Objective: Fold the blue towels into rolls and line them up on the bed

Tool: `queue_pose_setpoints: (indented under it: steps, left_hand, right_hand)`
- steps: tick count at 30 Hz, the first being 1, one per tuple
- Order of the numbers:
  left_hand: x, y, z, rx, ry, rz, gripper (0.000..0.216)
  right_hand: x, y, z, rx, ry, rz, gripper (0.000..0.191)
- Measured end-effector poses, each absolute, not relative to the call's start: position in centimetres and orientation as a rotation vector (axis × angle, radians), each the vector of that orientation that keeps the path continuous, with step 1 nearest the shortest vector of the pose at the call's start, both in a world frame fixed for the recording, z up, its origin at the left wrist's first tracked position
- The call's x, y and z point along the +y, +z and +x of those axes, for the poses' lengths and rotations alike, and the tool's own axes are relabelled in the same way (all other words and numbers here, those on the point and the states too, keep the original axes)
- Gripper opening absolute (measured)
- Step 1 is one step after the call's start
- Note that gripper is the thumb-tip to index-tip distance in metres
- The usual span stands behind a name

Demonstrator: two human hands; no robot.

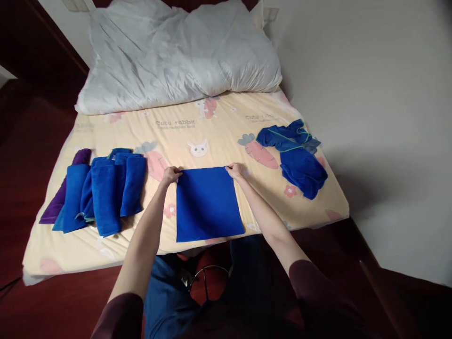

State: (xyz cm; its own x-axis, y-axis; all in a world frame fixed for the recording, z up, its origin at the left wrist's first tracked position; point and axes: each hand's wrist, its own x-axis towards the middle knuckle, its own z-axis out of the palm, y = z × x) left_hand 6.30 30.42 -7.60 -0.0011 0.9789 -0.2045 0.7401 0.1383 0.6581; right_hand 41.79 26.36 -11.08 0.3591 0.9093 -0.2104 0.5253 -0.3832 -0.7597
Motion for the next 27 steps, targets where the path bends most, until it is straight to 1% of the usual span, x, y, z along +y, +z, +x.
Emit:
queue_pose_setpoints:
  steps: [2, 6, 9, 13, 14, 16, 18, 20, 22, 24, 27]
  left_hand:
    - [30.6, -7.4, 5.8, 1.764, 0.453, 1.617, 0.018]
    - [30.2, -7.4, 5.1, 1.645, 0.517, 1.529, 0.033]
    - [30.3, -7.3, 4.9, 1.718, 0.581, 1.549, 0.028]
    - [30.3, -6.6, 6.0, 1.869, 0.586, 1.647, 0.020]
    - [29.9, -6.3, 6.7, 1.890, 0.604, 1.707, 0.022]
    - [28.3, -5.9, 8.3, 1.880, 0.676, 1.906, 0.034]
    - [25.8, -5.9, 10.2, 1.741, 0.711, 2.147, 0.044]
    - [23.2, -6.6, 11.7, 1.526, 0.653, 2.304, 0.051]
    - [21.3, -7.9, 12.4, 1.438, 0.585, 2.321, 0.058]
    - [20.7, -9.4, 12.0, 1.497, 0.566, 2.264, 0.065]
    - [21.8, -10.8, 10.5, 1.598, 0.592, 2.185, 0.074]
  right_hand:
    - [26.4, -11.1, 42.0, -1.214, 0.889, -2.004, 0.004]
    - [26.4, -11.5, 42.3, -1.152, 0.957, -1.848, 0.010]
    - [27.2, -11.5, 42.5, -1.092, 0.951, -1.762, 0.015]
    - [28.5, -10.4, 41.5, -1.241, 0.775, -1.914, 0.020]
    - [28.4, -10.1, 40.7, -1.333, 0.686, -1.945, 0.022]
    - [27.5, -9.3, 38.6, -1.552, 0.481, -1.956, 0.034]
    - [25.5, -8.8, 36.1, -1.794, 0.336, -1.889, 0.045]
    - [23.1, -8.7, 33.9, -2.022, 0.319, -1.778, 0.051]
    - [21.0, -9.2, 33.0, -2.166, 0.359, -1.705, 0.055]
    - [19.9, -10.1, 33.6, -2.197, 0.378, -1.727, 0.059]
    - [20.3, -11.3, 36.3, -2.112, 0.358, -1.843, 0.064]
